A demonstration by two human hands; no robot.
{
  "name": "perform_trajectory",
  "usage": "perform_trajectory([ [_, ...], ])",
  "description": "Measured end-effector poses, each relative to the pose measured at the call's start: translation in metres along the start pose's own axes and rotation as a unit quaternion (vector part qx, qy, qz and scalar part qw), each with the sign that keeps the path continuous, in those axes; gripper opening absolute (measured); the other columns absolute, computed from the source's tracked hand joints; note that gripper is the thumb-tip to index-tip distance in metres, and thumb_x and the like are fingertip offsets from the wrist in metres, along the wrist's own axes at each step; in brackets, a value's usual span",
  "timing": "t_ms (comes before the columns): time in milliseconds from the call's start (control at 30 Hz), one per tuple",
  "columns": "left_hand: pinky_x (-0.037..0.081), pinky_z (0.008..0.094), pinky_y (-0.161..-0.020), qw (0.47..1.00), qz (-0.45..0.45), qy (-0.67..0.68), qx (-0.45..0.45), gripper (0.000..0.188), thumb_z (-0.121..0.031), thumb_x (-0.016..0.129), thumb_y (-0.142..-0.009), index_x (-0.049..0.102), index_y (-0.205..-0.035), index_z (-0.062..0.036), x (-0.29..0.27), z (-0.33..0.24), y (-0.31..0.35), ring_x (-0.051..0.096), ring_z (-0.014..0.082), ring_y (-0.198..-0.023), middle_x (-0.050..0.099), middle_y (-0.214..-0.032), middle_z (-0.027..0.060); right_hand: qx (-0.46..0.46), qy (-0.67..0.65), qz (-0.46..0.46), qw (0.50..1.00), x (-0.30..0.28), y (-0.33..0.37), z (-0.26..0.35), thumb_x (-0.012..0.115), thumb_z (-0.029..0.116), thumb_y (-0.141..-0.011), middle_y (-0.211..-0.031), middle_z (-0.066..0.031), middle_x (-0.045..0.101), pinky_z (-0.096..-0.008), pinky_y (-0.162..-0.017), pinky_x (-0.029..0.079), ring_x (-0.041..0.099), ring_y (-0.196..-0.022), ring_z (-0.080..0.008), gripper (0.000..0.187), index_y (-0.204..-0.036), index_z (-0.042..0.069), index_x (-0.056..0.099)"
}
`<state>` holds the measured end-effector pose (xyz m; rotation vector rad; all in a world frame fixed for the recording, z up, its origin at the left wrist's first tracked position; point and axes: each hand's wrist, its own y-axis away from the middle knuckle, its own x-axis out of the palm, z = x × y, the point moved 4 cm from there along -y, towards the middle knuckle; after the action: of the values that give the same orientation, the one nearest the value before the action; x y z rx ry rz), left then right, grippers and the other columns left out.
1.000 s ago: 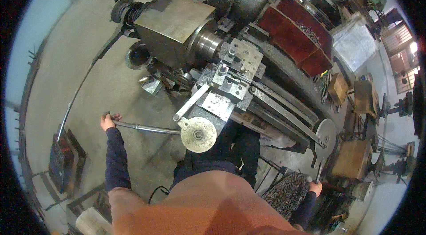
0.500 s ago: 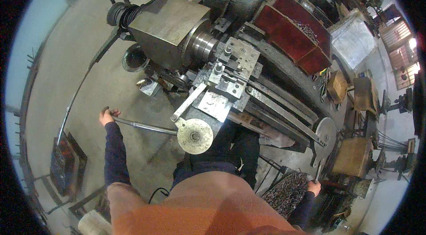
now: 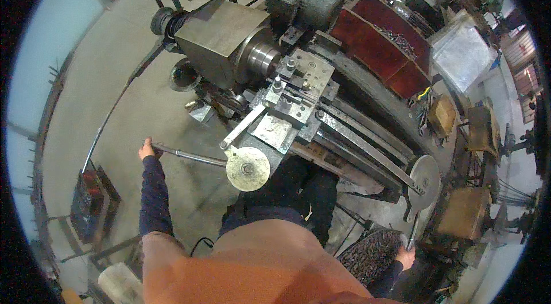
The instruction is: The person operates a metal lathe to machine small cylindrical metal parts. They repeatedly pick up a metal rod, insert it into the lathe chuck, engage the machine using levers, and remove the finished part, placing it into a collection bin.
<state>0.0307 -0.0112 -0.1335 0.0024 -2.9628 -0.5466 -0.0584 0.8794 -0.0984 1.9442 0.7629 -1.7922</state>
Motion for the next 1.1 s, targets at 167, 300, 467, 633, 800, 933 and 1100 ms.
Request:
perform_trajectory([
  [167,0.050,0.0433,-0.045,0.999,0.024,0.024,-0.035,0.025,-0.002,0.042,-0.071,0.039,-0.086,0.0170,0.038,0.017,0.006,0.057,0.0343,-0.052,0.052,-0.067,0.0258,-0.085,0.075,-0.007,0.994,0.010,-0.081,-0.009,0.060,0.035,-0.064,-0.086,-0.0136,0.060,-0.0416,-0.069,0.045,0.057,-0.081,-0.0307,0.037,-0.092,0.011,0.059],
  [300,0.050,0.0420,-0.044,0.996,0.083,0.008,-0.019,0.023,-0.001,0.041,-0.071,0.039,-0.085,0.0173,0.088,0.037,-0.019,0.057,0.0336,-0.051,0.053,-0.067,0.0253,-0.090,0.044,-0.004,0.995,0.022,-0.122,-0.003,0.059,0.031,-0.064,-0.088,-0.0151,0.060,-0.0417,-0.071,0.044,0.056,-0.083,-0.0315,0.034,-0.089,0.008,0.060],
  [467,0.050,0.0404,-0.043,0.985,0.172,-0.021,0.000,0.022,0.000,0.041,-0.070,0.040,-0.083,0.0177,0.169,0.068,-0.033,0.057,0.0328,-0.049,0.054,-0.066,0.0247,-0.043,0.037,0.007,0.998,0.046,-0.110,-0.020,0.053,0.029,-0.064,-0.088,-0.0175,0.059,-0.0398,-0.073,0.044,0.056,-0.085,-0.0328,0.033,-0.087,0.006,0.060],
  [633,0.050,0.0387,-0.042,0.976,0.212,-0.041,0.019,0.020,0.001,0.040,-0.070,0.041,-0.081,0.0181,0.175,0.074,-0.036,0.057,0.0320,-0.048,0.055,-0.066,0.0240,0.031,0.014,0.027,0.999,0.035,-0.035,-0.004,0.052,0.029,-0.065,-0.092,-0.0180,0.059,-0.0405,-0.075,0.044,0.056,-0.086,-0.0337,0.035,-0.086,0.001,0.059],
  [800,0.049,0.0353,-0.040,0.976,0.199,-0.087,0.028,0.019,0.002,0.040,-0.069,0.042,-0.078,0.0182,0.180,0.071,-0.041,0.058,0.0303,-0.046,0.056,-0.065,0.0222,0.044,-0.041,0.029,0.998,0.046,0.003,-0.001,0.053,0.031,-0.065,-0.092,-0.0206,0.058,-0.0420,-0.077,0.042,0.054,-0.087,-0.0364,0.040,-0.091,0.001,0.057],
  [933,0.048,0.0347,-0.039,0.976,0.204,-0.075,0.024,0.019,0.001,0.040,-0.068,0.042,-0.077,0.0179,0.179,0.074,-0.047,0.058,0.0294,-0.047,0.056,-0.064,0.0221,0.020,-0.033,0.026,0.999,0.048,0.011,0.001,0.054,0.033,-0.064,-0.093,-0.0209,0.057,-0.0426,-0.077,0.042,0.054,-0.088,-0.0370,0.041,-0.091,0.002,0.057],
  [1100,0.048,0.0350,-0.039,0.944,0.234,-0.180,0.146,0.017,0.002,0.041,-0.068,0.044,-0.074,0.0172,0.178,0.080,-0.067,0.058,0.0294,-0.047,0.056,-0.062,0.0222,-0.052,-0.006,0.056,0.997,0.035,-0.035,0.012,0.059,0.035,-0.064,-0.092,-0.0174,0.058,-0.0417,-0.075,0.043,0.055,-0.087,-0.0337,0.040,-0.089,0.005,0.058],
])
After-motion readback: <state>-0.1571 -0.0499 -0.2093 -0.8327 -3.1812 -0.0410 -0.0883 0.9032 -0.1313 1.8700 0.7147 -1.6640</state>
